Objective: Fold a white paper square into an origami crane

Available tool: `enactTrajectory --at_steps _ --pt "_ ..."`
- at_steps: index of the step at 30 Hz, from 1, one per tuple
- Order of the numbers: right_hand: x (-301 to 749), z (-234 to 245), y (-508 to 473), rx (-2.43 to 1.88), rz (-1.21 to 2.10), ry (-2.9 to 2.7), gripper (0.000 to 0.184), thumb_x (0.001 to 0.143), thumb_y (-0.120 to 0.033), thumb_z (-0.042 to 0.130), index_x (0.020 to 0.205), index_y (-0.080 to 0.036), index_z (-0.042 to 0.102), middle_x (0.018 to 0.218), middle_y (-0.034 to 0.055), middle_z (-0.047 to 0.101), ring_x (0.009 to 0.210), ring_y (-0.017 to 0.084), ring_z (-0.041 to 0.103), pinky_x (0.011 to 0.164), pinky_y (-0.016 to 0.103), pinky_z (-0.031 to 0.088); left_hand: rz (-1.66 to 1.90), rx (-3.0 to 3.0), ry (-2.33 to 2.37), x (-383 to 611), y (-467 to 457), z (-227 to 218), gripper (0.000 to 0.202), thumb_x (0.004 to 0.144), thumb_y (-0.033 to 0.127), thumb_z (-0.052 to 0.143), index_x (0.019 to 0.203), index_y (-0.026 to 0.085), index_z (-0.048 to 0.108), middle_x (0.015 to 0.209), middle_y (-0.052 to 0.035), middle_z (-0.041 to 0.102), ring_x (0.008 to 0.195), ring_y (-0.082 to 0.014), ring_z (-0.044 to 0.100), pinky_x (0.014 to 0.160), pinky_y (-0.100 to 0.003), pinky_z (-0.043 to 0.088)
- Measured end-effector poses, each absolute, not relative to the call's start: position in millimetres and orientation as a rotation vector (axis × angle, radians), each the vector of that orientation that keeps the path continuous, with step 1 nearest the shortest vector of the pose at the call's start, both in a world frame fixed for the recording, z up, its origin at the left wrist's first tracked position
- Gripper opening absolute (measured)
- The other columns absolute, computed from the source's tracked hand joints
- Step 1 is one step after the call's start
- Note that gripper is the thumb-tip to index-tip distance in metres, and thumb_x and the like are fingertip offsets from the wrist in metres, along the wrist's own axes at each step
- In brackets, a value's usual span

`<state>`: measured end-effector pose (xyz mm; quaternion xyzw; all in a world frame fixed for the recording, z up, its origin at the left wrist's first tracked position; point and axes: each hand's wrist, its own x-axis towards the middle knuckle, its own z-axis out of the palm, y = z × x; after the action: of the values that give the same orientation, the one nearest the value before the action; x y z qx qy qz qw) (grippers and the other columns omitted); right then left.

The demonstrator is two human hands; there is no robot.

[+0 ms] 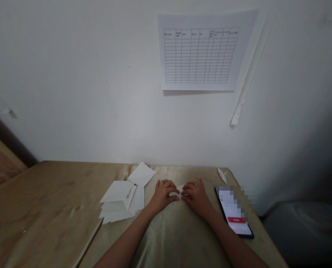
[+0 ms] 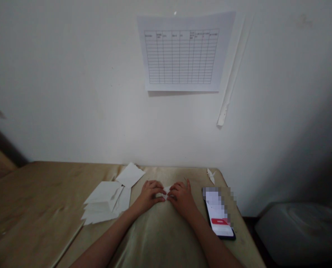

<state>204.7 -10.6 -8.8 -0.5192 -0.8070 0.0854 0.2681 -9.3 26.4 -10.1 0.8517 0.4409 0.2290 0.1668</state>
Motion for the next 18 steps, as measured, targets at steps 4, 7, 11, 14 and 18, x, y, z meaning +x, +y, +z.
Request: enactTrajectory --at_steps 4,7,11,14,18 --pt "205.0 -9.4 -10.8 -1.397 0.255 -2.161 0.013 0.092 -0.026 0.064 0.094 -0.03 0.075 0.11 0.0005 0.074 0.118 0.022 0.059 0.119 0.06 0.004 0.634 2.422 1.272 -9.3 25.5 -10.1 0.019 0.079 0.038 0.081 0.098 0.037 0.079 0.113 -0.0011 0.071 0.121 -0.0276 0.053 0.115 -0.058 0.021" --pt "205.0 -10.5 -10.8 -1.389 0.266 -2.143 0.013 0.093 -0.026 0.063 0.093 -0.029 0.076 0.109 0.0017 0.074 0.116 0.022 0.06 0.119 0.061 0.004 0.639 2.422 1.289 -9.0 25.0 -10.1 0.018 0.08 0.038 0.08 0.098 0.037 0.078 0.113 -0.0008 0.07 0.12 -0.0269 0.054 0.116 -0.061 0.016" --pt "204.7 -10.5 -10.5 -1.381 0.276 -2.14 0.013 0.093 -0.028 0.063 0.093 -0.029 0.075 0.107 0.0017 0.074 0.114 0.022 0.06 0.119 0.062 0.003 0.652 2.435 1.286 -7.5 22.8 -9.2 0.012 0.083 0.038 0.077 0.095 0.035 0.078 0.11 -0.0009 0.07 0.118 -0.0255 0.054 0.117 -0.062 0.016" --pt "204.8 -9.4 -10.7 -1.39 0.285 -2.142 0.011 0.092 -0.029 0.064 0.094 -0.031 0.075 0.108 0.0007 0.074 0.116 0.022 0.059 0.119 0.062 0.003 0.652 2.459 1.302 -5.1 20.4 -9.4 0.009 0.089 0.035 0.071 0.095 0.033 0.077 0.11 -0.0017 0.069 0.117 -0.025 0.054 0.116 -0.063 0.018" --pt "205.4 -8.5 -10.8 -1.394 0.305 -2.141 0.011 0.09 -0.027 0.066 0.093 -0.032 0.075 0.111 -0.0002 0.073 0.121 0.023 0.057 0.119 0.06 0.004 0.644 2.494 1.361 -0.4 17.7 -10.2 0.011 0.093 0.032 0.065 0.099 0.029 0.074 0.111 -0.0032 0.067 0.117 -0.0245 0.054 0.116 -0.063 0.021"
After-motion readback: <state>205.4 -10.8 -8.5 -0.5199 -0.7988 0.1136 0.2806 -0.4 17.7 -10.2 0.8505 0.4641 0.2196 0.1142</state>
